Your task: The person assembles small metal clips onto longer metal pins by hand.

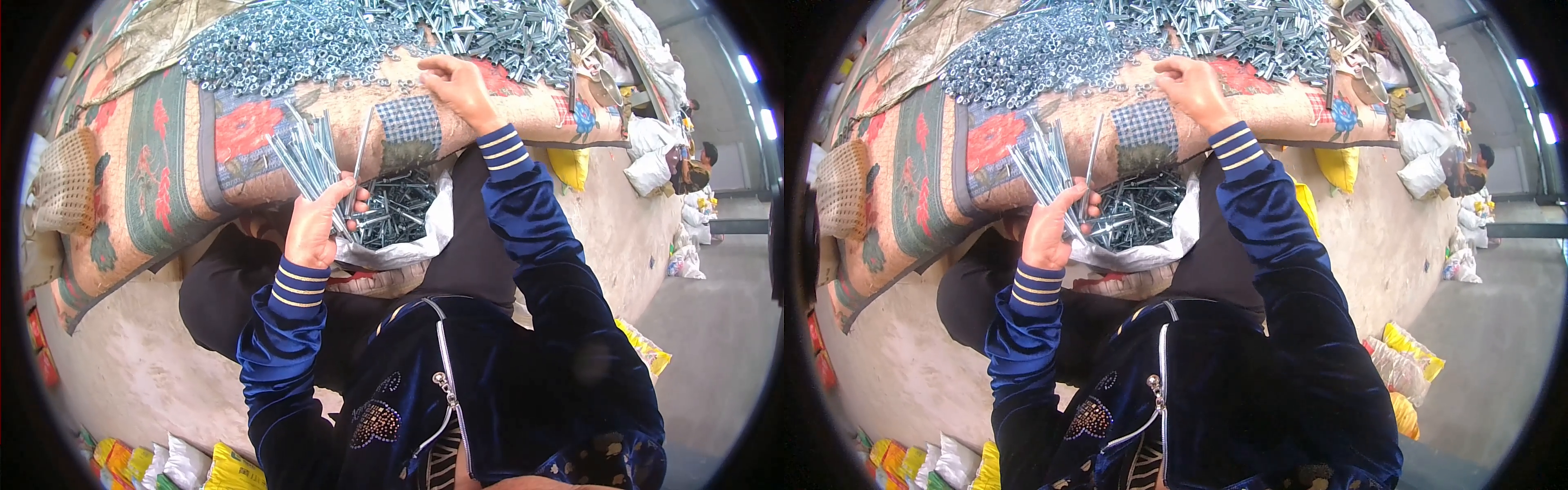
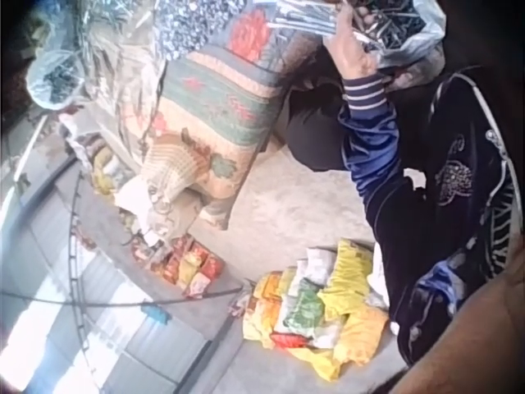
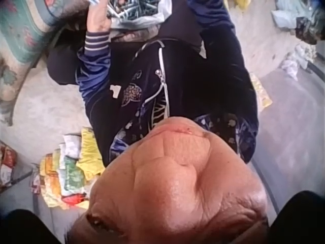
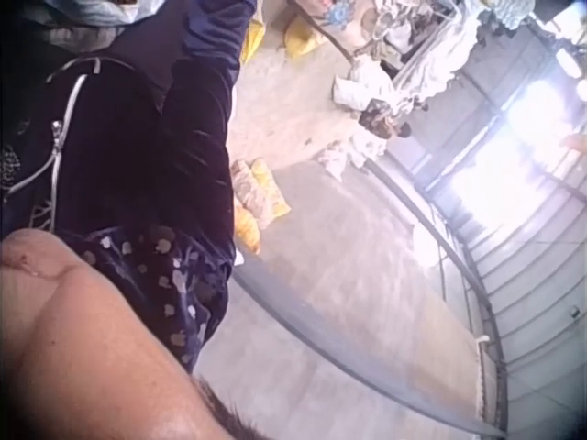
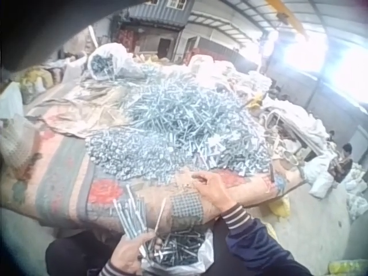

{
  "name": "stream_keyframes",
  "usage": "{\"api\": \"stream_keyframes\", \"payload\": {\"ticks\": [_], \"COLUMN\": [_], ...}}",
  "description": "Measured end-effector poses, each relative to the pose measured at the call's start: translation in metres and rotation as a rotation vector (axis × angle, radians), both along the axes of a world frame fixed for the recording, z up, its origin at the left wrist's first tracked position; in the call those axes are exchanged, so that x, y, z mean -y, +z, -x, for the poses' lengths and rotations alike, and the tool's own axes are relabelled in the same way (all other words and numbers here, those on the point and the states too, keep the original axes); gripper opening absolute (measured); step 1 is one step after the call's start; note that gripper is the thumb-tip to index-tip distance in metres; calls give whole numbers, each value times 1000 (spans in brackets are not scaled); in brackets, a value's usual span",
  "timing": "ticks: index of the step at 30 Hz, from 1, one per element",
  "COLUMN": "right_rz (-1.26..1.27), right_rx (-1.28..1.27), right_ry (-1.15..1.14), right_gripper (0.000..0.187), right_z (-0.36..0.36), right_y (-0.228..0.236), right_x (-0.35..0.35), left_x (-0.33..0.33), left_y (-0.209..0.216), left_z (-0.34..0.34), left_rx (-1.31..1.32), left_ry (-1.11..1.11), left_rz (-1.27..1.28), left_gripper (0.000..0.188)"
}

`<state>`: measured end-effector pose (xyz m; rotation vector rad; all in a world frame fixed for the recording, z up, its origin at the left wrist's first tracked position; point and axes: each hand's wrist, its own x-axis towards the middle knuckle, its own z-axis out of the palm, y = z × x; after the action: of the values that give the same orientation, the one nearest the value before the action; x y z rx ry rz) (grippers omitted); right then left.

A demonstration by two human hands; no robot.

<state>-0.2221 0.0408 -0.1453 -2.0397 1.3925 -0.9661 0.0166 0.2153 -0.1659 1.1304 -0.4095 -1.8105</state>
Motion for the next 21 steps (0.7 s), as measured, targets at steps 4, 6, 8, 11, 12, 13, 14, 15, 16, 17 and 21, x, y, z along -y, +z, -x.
{"api": "stream_keyframes", "payload": {"ticks": [4,6,8,11,12,13,14,15,16,17,21], "right_rz": [144,269,250,294,-15,-321,-334,-333,-379,-425,-426], "right_rx": [-302,-394,-337,-245,92,428,510,510,562,614,595], "right_ry": [15,9,-29,-56,-11,24,95,95,172,249,236], "right_gripper": [16,13,13,10,8,7,11,11,16,21,22], "right_z": [-19,-23,-23,-18,-29,-36,-41,-46,-51,-54,-59], "right_y": [1,2,0,-2,8,14,8,6,5,5,10], "right_x": [-6,-10,-9,-7,-20,-30,-35,-40,-46,-51,-61], "left_x": [0,1,1,4,3,2,2,2,2,2,1], "left_y": [2,1,-2,-2,-4,-4,-4,-3,-2,-2,-2], "left_z": [-1,-2,-4,-3,-5,-6,-7,-7,-7,-7,-8], "left_rx": [28,29,24,8,-1,-2,3,8,9,1,-1], "left_ry": [16,19,19,9,4,5,5,4,5,-3,-13], "left_rz": [34,32,18,9,7,5,4,4,4,5,5], "left_gripper": [21,20,20,20,20,20,19,19,19,18,17]}}
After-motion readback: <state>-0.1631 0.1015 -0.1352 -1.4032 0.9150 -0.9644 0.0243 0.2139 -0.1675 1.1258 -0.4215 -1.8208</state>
